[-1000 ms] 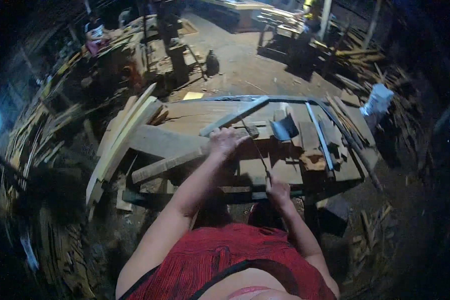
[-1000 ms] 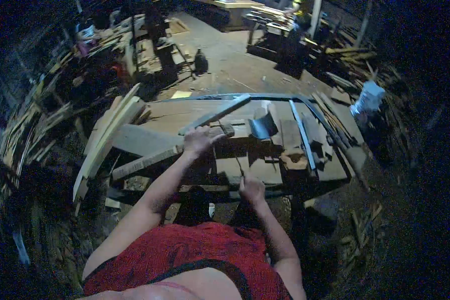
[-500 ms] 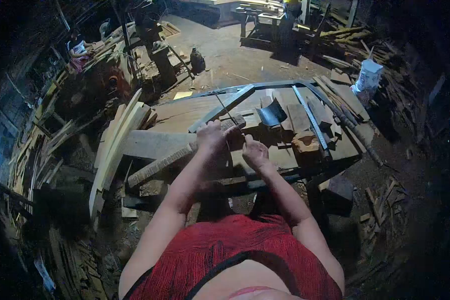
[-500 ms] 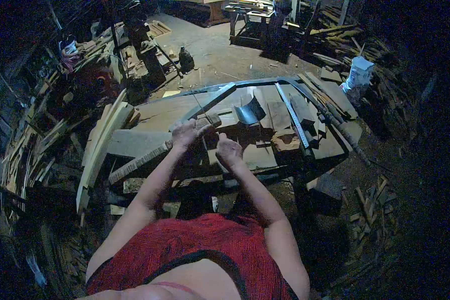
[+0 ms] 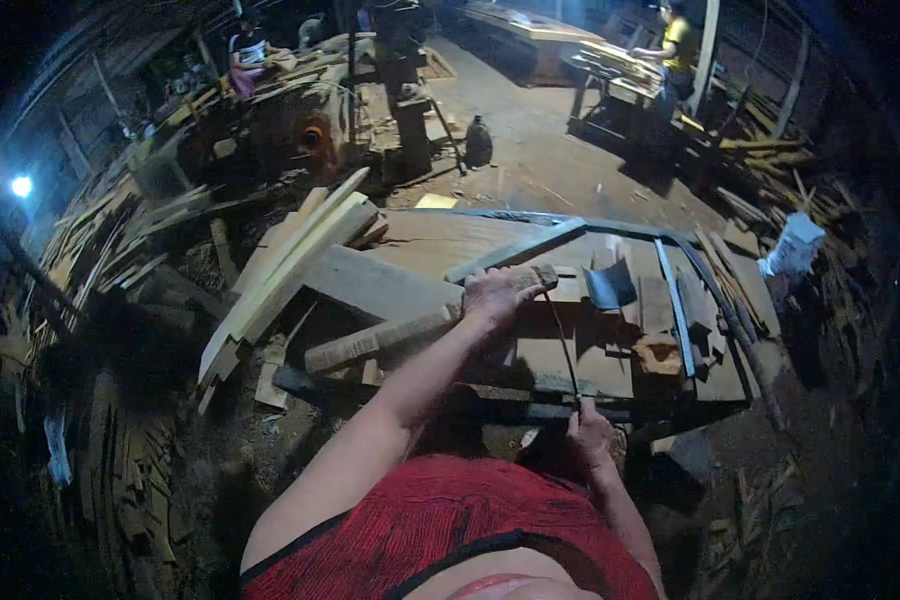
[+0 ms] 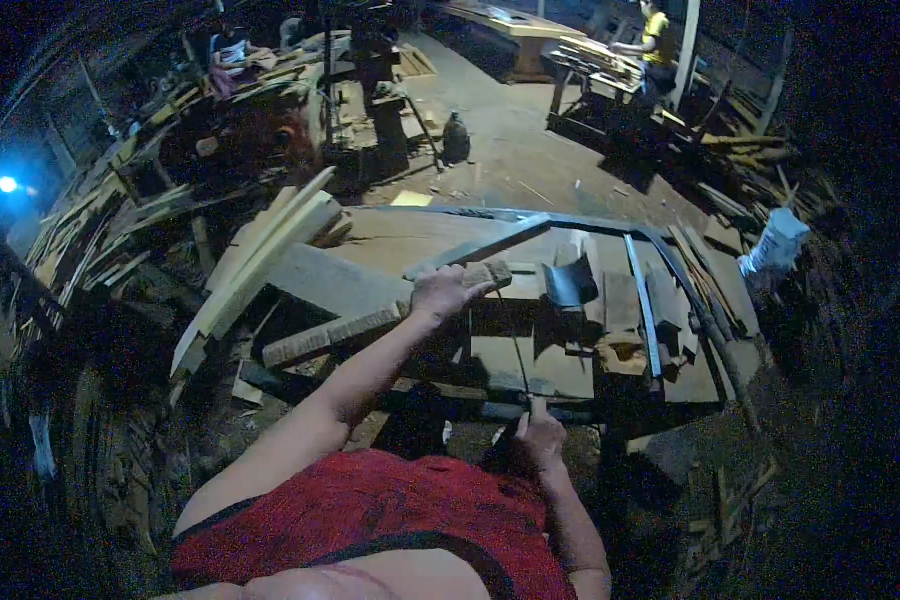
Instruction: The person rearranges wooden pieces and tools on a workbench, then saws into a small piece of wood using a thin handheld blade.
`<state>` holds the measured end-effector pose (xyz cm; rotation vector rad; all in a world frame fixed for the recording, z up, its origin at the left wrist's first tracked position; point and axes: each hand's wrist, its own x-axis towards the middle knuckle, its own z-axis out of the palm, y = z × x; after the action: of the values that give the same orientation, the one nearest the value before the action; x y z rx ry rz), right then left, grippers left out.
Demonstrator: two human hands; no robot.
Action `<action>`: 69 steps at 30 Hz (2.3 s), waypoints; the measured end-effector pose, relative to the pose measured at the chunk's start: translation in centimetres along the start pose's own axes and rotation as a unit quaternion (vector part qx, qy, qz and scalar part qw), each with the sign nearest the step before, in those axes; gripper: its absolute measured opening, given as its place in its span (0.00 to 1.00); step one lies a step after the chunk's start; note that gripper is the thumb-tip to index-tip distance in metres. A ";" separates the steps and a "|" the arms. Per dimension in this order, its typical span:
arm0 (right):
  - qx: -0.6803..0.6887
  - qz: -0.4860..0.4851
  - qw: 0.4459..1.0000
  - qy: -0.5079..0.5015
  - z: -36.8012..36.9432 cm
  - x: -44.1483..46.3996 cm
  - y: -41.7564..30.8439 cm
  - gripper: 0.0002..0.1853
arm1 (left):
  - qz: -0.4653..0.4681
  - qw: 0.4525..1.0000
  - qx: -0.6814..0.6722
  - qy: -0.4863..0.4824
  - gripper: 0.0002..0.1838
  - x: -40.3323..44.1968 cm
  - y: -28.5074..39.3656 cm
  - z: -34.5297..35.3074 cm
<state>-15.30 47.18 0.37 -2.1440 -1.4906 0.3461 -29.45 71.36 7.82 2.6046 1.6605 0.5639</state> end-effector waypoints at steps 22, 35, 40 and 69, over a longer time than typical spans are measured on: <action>-0.126 -0.046 0.991 -0.029 2.1 2.9 1.0 0.12 | 0.018 1.000 -0.016 -0.015 0.37 -0.7 0.1 -0.1; -0.081 -0.077 0.994 -0.017 0.7 9.1 -3.3 0.10 | 0.044 0.998 -0.027 -0.034 0.34 -0.5 -0.3 0.5; -0.075 -0.099 0.992 0.023 1.5 12.5 -4.0 0.11 | 0.042 0.999 0.009 0.000 0.30 -0.1 -0.5 1.1; 0.039 0.019 0.999 0.012 -5.8 -2.7 0.8 0.10 | 0.042 0.999 0.015 0.008 0.26 0.1 -0.5 2.2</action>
<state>-12.86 42.97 4.62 -2.1112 -1.4015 0.3842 -29.22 72.10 5.66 2.7097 1.5821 0.5675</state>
